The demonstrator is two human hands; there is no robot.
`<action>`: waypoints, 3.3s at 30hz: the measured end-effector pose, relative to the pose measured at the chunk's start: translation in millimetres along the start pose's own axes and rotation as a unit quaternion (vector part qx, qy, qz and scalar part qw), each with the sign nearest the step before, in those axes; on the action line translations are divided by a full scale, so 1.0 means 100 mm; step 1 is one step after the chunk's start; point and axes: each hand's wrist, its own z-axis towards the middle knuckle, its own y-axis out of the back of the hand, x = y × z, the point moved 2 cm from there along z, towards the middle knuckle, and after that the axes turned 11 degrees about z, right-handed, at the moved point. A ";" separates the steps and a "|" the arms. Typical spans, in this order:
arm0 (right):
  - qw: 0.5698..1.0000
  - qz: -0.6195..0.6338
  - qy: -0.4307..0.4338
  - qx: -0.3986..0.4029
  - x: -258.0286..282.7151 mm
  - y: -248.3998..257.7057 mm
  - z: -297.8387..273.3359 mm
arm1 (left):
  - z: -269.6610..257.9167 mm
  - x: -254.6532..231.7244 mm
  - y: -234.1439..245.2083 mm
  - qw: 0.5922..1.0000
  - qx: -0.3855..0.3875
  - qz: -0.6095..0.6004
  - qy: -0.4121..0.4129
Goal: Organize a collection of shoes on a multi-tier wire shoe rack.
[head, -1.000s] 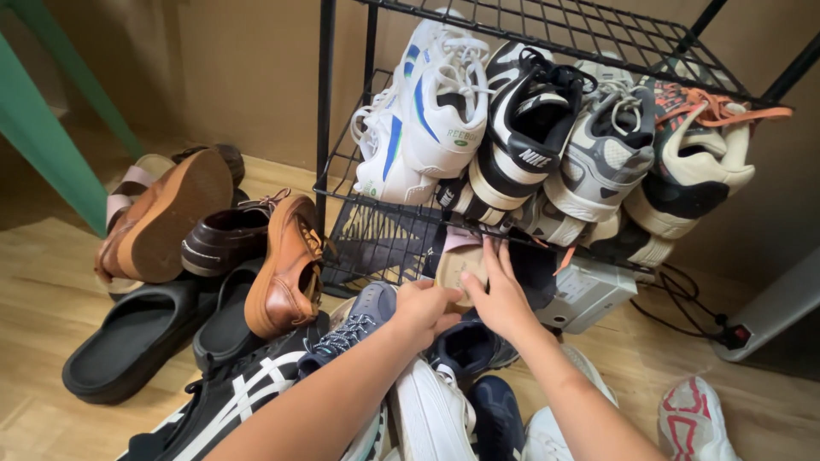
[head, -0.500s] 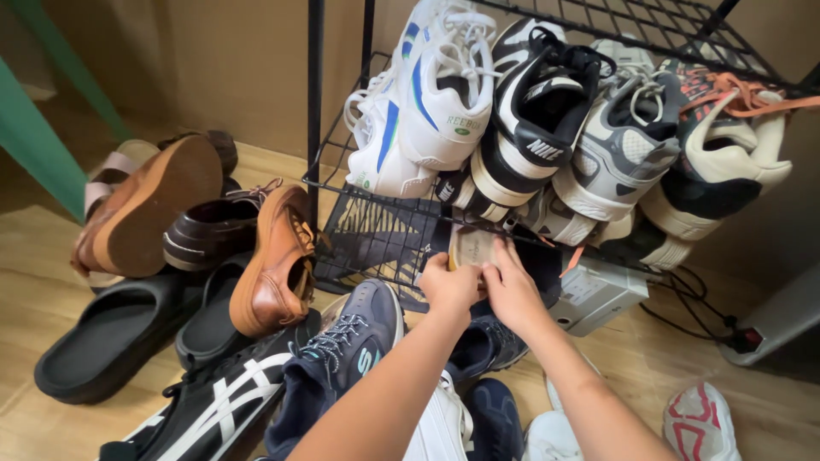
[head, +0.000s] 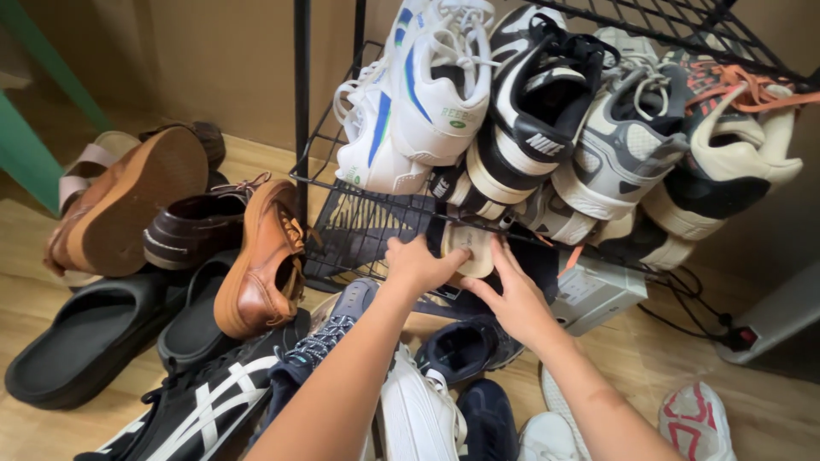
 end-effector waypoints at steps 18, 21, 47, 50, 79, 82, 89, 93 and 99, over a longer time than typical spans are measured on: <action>0.998 -0.024 -0.059 -0.022 0.33 0.00 -0.05 | -0.10 0.07 -0.09 0.999 0.008 -0.033 -0.013; 0.998 -0.037 0.038 -0.034 0.24 -0.02 -0.05 | -0.07 0.12 -0.17 0.999 -0.015 -0.033 -0.017; 0.989 -0.091 -0.097 0.068 1.71 -0.71 0.32 | 0.19 1.07 1.48 0.981 -0.057 -0.060 -0.175; 0.996 -0.007 -0.056 0.071 1.95 -1.17 0.49 | 0.23 1.60 1.96 0.983 -0.078 -0.088 -0.141; 0.963 0.223 0.061 0.139 3.05 -5.31 1.55 | 0.50 4.98 2.78 0.918 -0.364 -0.135 0.083; 0.923 0.240 -0.201 0.223 3.25 -5.18 1.54 | 0.66 5.10 2.72 0.941 -0.305 -0.110 0.096; 0.932 0.226 -0.116 0.259 3.08 -5.22 1.59 | 0.96 5.42 2.48 0.975 -0.141 -0.051 0.163; 0.921 0.239 -0.153 0.268 3.05 -5.13 1.57 | 0.76 5.22 2.67 0.971 -0.147 -0.043 0.183; 0.883 0.389 -0.124 0.232 3.11 -4.90 1.55 | 0.51 4.56 3.19 0.957 -0.255 0.042 0.132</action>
